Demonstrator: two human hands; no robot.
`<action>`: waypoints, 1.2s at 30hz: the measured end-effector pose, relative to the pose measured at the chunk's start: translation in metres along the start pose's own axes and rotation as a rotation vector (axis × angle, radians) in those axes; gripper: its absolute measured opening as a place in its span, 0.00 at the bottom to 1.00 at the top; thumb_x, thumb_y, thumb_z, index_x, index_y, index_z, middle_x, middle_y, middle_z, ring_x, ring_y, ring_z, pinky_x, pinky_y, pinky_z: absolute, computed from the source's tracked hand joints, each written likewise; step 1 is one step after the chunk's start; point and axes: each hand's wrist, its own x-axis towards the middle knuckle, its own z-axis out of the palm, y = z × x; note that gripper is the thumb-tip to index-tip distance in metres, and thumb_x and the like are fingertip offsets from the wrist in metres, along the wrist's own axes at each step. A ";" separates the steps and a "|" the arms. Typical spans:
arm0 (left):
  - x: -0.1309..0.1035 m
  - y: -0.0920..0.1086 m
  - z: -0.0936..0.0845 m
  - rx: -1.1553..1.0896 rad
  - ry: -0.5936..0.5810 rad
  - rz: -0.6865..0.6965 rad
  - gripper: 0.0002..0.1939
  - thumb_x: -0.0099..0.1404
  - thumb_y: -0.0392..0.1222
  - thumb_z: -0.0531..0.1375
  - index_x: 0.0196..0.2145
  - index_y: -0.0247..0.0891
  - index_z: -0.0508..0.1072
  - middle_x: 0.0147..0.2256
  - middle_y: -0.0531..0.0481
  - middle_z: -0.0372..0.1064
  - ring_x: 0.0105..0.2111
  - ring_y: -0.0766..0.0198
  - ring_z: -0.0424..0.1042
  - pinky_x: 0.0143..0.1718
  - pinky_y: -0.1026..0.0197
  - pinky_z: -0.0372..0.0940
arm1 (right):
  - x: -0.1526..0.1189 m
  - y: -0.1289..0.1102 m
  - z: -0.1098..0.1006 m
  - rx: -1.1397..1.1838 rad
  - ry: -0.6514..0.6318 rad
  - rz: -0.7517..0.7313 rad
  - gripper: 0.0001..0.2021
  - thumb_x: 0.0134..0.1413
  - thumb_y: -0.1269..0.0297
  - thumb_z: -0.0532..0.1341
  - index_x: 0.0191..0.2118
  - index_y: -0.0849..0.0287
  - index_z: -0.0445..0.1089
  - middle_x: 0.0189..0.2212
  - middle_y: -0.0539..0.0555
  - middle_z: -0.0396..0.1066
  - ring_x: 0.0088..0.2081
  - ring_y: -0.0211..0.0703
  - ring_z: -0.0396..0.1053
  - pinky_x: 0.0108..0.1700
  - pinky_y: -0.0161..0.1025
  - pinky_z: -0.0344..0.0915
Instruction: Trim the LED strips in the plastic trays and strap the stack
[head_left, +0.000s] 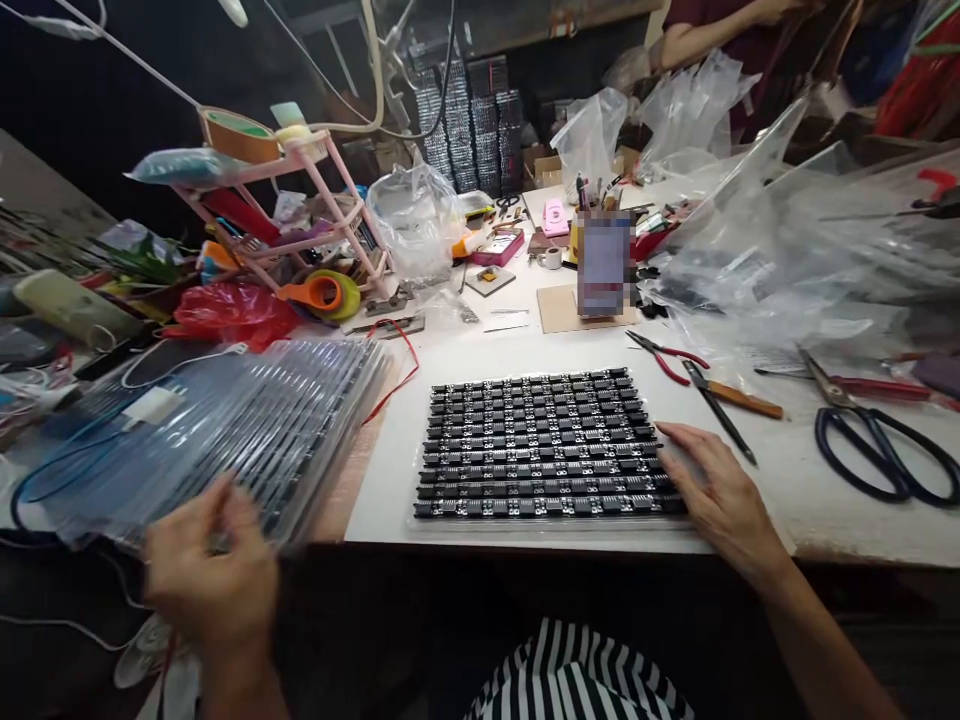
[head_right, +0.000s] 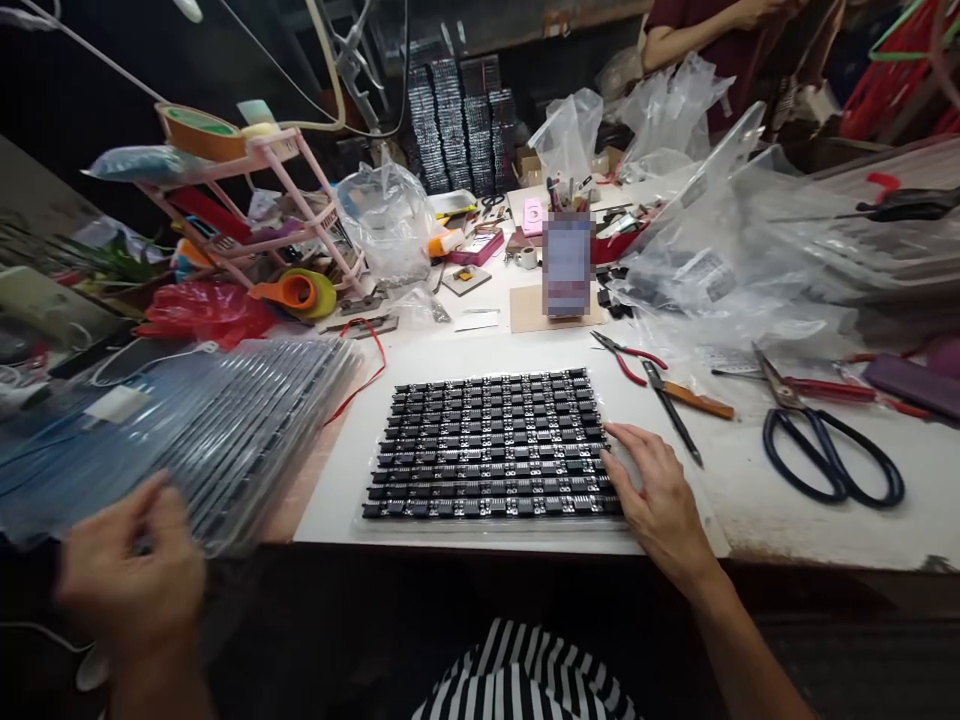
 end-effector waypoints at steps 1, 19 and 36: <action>-0.008 0.017 0.012 -0.026 -0.084 0.061 0.18 0.65 0.47 0.56 0.52 0.44 0.70 0.48 0.47 0.68 0.52 0.51 0.64 0.57 0.44 0.56 | 0.001 -0.001 0.001 -0.013 -0.003 -0.005 0.20 0.60 0.51 0.52 0.54 0.52 0.64 0.51 0.56 0.66 0.53 0.50 0.63 0.55 0.51 0.60; -0.071 0.046 0.065 -0.164 -0.775 0.259 0.36 0.67 0.55 0.51 0.66 0.45 0.41 0.64 0.43 0.49 0.64 0.51 0.48 0.63 0.39 0.44 | 0.000 -0.010 0.005 -0.034 0.034 0.087 0.23 0.60 0.48 0.52 0.56 0.54 0.63 0.50 0.56 0.70 0.53 0.50 0.65 0.53 0.51 0.58; -0.062 0.066 0.079 -0.193 -0.666 0.050 0.29 0.69 0.57 0.46 0.62 0.40 0.56 0.59 0.42 0.58 0.60 0.52 0.56 0.61 0.44 0.50 | 0.008 -0.002 0.001 -0.068 -0.031 -0.024 0.18 0.62 0.53 0.51 0.52 0.49 0.69 0.48 0.54 0.69 0.50 0.48 0.64 0.53 0.53 0.59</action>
